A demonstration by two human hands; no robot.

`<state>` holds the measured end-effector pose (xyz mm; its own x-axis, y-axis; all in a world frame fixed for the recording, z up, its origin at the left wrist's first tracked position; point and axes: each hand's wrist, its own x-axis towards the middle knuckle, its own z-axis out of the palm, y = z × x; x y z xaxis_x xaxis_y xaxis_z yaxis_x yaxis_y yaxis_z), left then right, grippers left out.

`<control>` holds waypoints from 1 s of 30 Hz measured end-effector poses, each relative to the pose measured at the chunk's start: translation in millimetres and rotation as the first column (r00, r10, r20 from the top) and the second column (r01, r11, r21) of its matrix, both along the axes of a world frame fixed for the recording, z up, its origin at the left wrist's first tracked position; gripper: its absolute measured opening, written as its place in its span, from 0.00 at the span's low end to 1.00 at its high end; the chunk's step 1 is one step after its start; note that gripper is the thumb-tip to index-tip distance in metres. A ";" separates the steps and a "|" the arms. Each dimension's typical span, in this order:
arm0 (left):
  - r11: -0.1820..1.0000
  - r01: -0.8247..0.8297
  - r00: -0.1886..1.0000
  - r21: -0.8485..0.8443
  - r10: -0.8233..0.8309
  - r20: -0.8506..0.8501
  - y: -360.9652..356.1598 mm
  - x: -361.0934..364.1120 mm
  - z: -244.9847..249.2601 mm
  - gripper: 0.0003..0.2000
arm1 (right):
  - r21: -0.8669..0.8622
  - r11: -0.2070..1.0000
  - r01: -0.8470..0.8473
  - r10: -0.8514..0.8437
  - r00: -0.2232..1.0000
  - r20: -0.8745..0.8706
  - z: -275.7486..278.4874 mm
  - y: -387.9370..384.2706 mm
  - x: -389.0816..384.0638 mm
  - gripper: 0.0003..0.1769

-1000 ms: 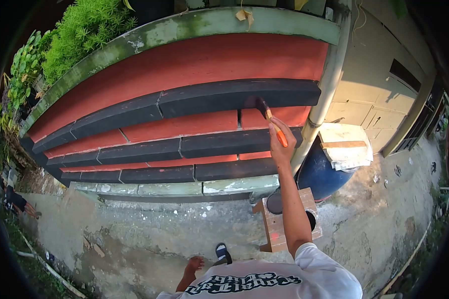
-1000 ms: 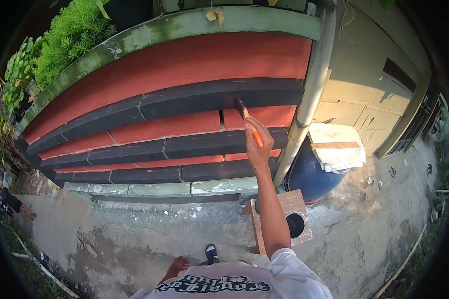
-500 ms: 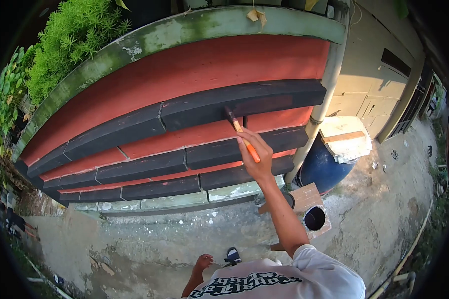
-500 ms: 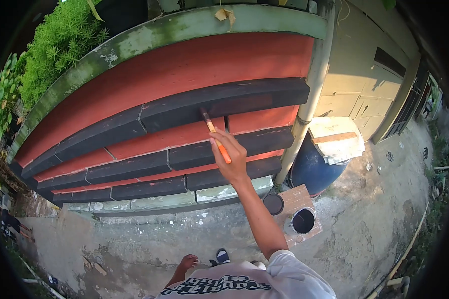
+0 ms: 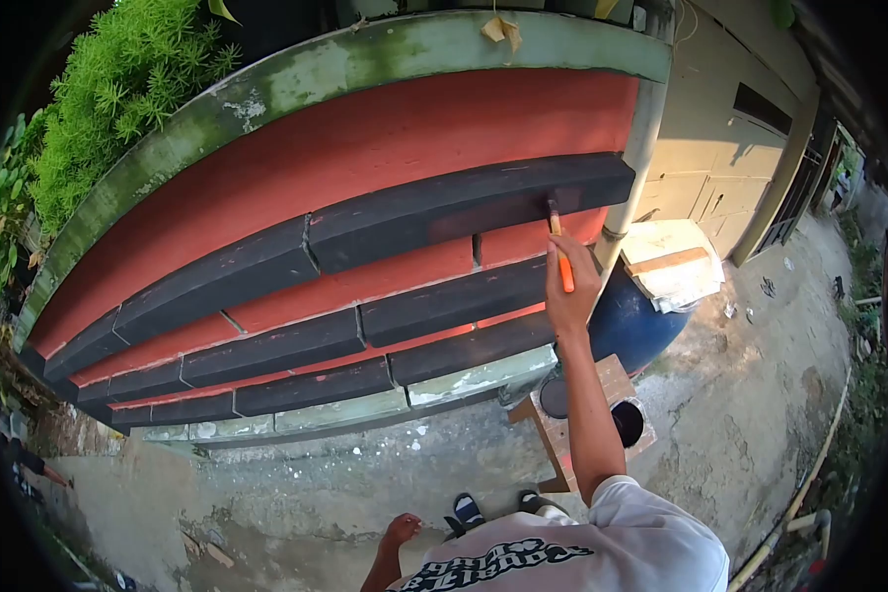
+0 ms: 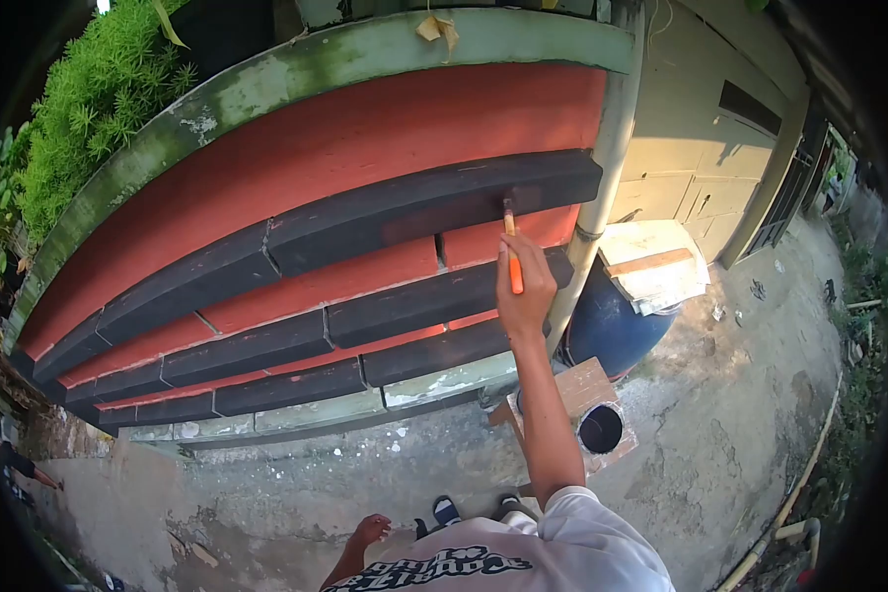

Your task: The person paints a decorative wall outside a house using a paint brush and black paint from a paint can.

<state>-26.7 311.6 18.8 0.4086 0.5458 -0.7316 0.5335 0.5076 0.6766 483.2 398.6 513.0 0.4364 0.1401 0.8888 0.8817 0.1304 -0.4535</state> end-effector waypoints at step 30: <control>0.932 -0.344 0.939 -0.112 0.342 -0.032 -107.4 131.9 4.5 0.12 | 0.018 0.875 -0.484 0.484 0.874 -0.040 0.3 -31.0 108.4 0.09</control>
<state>105.2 204.3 23.3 0.2027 0.5641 -0.8005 0.3207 0.7341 0.5985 591.6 367.6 513.3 0.3524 0.3367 0.8732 0.6877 0.5397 -0.4857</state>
